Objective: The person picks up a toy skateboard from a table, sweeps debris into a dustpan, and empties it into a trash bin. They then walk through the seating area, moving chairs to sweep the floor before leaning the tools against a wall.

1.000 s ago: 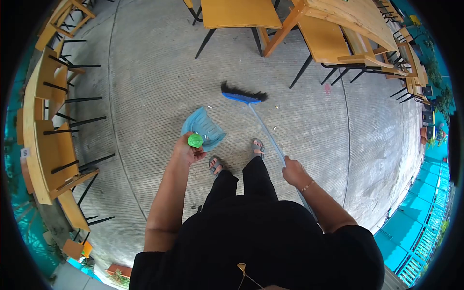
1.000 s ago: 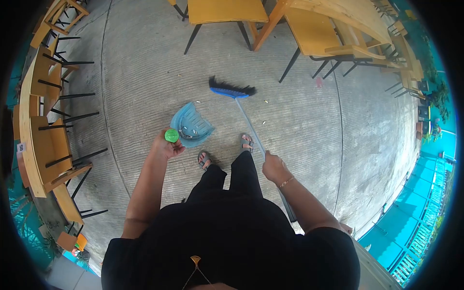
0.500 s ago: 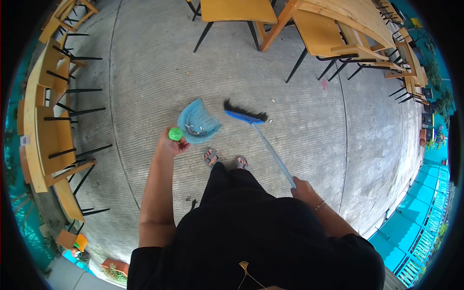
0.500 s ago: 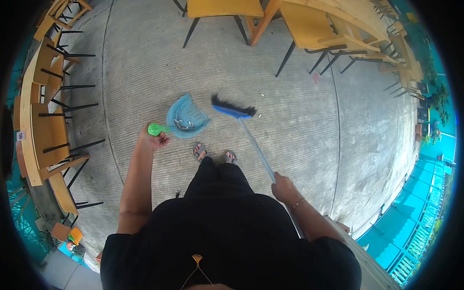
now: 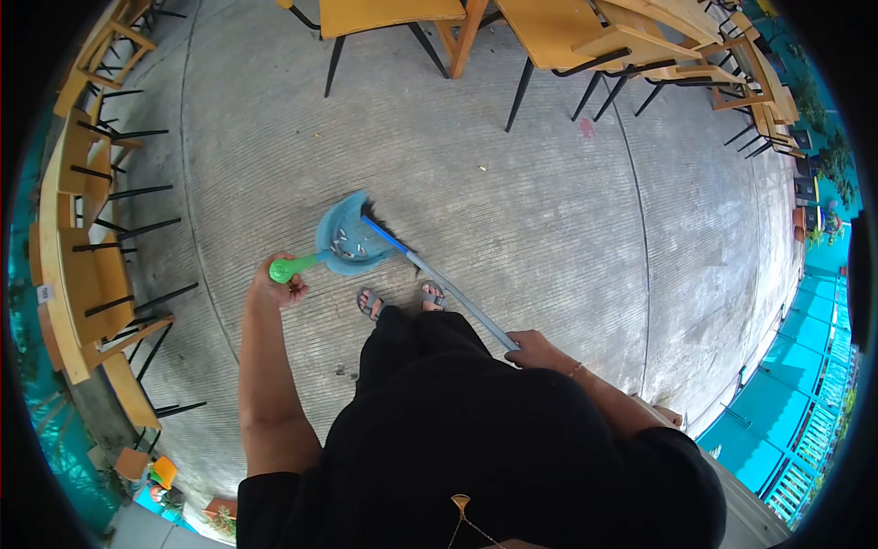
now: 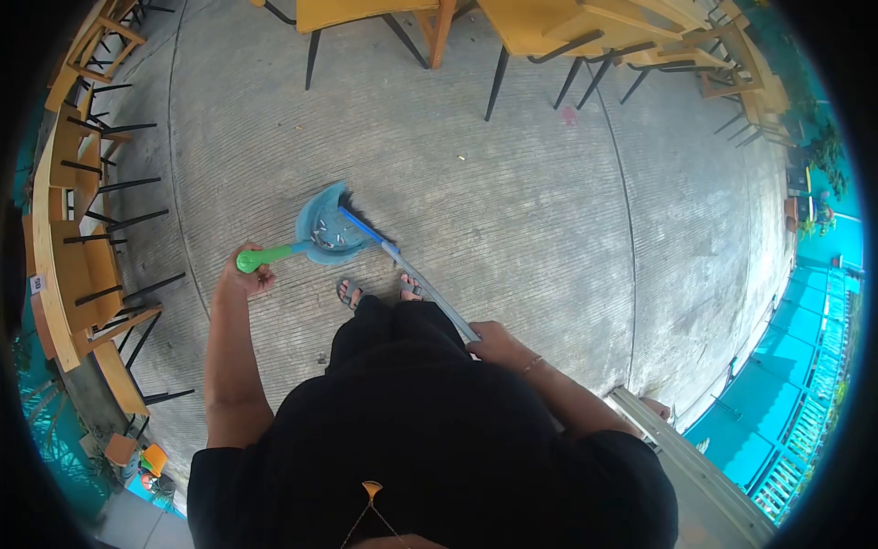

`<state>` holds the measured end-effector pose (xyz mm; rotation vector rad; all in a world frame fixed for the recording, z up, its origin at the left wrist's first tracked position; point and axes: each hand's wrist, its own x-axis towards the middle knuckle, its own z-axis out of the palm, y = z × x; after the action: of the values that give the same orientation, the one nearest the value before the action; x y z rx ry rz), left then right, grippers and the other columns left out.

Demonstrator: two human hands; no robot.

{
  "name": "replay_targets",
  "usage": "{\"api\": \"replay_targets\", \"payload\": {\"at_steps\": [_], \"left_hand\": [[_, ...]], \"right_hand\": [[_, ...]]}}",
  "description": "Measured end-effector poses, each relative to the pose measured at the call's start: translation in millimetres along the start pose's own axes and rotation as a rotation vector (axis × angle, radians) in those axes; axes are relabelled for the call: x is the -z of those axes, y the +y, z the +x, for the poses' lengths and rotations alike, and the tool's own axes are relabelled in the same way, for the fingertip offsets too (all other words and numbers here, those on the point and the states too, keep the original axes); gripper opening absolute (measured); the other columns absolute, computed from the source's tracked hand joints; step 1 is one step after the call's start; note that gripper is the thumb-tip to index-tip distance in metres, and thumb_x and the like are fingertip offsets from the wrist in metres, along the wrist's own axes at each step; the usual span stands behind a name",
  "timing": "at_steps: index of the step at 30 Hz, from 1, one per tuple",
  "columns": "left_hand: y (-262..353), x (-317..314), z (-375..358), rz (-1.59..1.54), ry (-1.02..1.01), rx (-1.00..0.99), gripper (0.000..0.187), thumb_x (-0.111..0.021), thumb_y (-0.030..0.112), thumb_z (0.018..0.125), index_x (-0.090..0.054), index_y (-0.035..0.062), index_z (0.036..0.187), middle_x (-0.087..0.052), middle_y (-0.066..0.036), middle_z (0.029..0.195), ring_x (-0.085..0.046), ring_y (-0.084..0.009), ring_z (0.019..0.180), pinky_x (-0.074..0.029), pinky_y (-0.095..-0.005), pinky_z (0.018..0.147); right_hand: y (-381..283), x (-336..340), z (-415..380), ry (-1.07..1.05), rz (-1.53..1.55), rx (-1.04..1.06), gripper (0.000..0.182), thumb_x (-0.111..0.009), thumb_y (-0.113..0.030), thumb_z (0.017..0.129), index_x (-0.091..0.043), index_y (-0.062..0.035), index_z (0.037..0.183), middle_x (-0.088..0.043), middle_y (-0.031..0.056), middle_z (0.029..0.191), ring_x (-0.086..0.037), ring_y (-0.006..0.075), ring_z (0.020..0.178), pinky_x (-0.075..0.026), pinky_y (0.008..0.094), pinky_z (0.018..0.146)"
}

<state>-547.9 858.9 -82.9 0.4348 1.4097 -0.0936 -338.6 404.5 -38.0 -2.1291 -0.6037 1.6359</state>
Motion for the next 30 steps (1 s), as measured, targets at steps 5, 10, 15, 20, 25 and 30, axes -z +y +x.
{"api": "replay_targets", "payload": {"at_steps": [5, 10, 15, 20, 25, 30], "left_hand": [[-1.1, -8.4, 1.6, -0.016, 0.026, 0.009, 0.019, -0.061, 0.024, 0.067, -0.052, 0.0083, 0.073, -0.044, -0.006, 0.055, -0.046, -0.0193, 0.051, -0.047, -0.042, 0.064], [-6.3, -9.6, 5.6, -0.066, 0.045, 0.021, 0.02, -0.061, 0.025, 0.066, -0.052, 0.0084, 0.073, -0.044, -0.006, 0.055, -0.045, -0.0192, 0.051, -0.047, -0.0424, 0.064], [-9.8, -12.5, 11.0, -0.083, -0.007, -0.024, 0.019, -0.06, 0.025, 0.066, -0.052, 0.0093, 0.073, -0.044, -0.006, 0.055, -0.046, -0.019, 0.052, -0.047, -0.0423, 0.064], [-7.5, -1.2, 19.5, -0.103, -0.044, -0.014, 0.019, -0.06, 0.027, 0.068, -0.052, 0.0105, 0.072, -0.045, -0.005, 0.056, -0.047, -0.0185, 0.052, -0.047, -0.0428, 0.065], [-8.0, 6.9, 20.5, -0.147, -0.065, -0.04, 0.018, -0.059, 0.025, 0.069, -0.054, 0.0082, 0.073, -0.045, -0.006, 0.053, -0.047, -0.0194, 0.052, -0.046, -0.0424, 0.066], [-3.4, 35.1, 25.8, -0.158, -0.201, -0.063, 0.02, -0.06, 0.028, 0.069, -0.053, 0.0092, 0.071, -0.047, -0.007, 0.056, -0.048, -0.019, 0.053, -0.047, -0.0435, 0.065]], "right_hand": [[20.5, 45.7, 5.6, 0.338, -0.242, -0.028, 0.021, -0.049, -0.007, 0.073, -0.054, 0.0031, 0.091, -0.058, 0.027, 0.081, -0.056, 0.0416, 0.083, -0.046, 0.0445, 0.074], [51.7, 99.0, 66.3, 0.485, -0.376, -0.343, 0.023, -0.047, -0.005, 0.076, -0.058, 0.007, 0.093, -0.058, 0.0283, 0.095, -0.057, 0.0407, 0.093, -0.047, 0.044, 0.079], [31.3, 41.7, 61.5, 0.267, -0.542, -0.093, 0.019, -0.048, -0.005, 0.074, -0.055, 0.0043, 0.088, -0.059, 0.0274, 0.09, -0.057, 0.0408, 0.088, -0.046, 0.0454, 0.076], [-27.1, 14.3, 4.9, 0.086, -0.259, 0.098, 0.022, -0.048, -0.007, 0.071, -0.054, 0.0022, 0.089, -0.058, 0.0261, 0.086, -0.055, 0.0419, 0.086, -0.043, 0.0462, 0.077], [-21.3, 22.6, 36.6, 0.268, -0.394, -0.083, 0.023, -0.047, -0.006, 0.072, -0.054, 0.0049, 0.091, -0.058, 0.028, 0.089, -0.055, 0.0422, 0.089, -0.044, 0.046, 0.078], [-35.5, -25.1, 61.4, 0.16, -0.476, -0.026, 0.023, -0.048, -0.006, 0.071, -0.055, 0.0051, 0.091, -0.058, 0.0277, 0.088, -0.055, 0.042, 0.088, -0.044, 0.0461, 0.077]]}}
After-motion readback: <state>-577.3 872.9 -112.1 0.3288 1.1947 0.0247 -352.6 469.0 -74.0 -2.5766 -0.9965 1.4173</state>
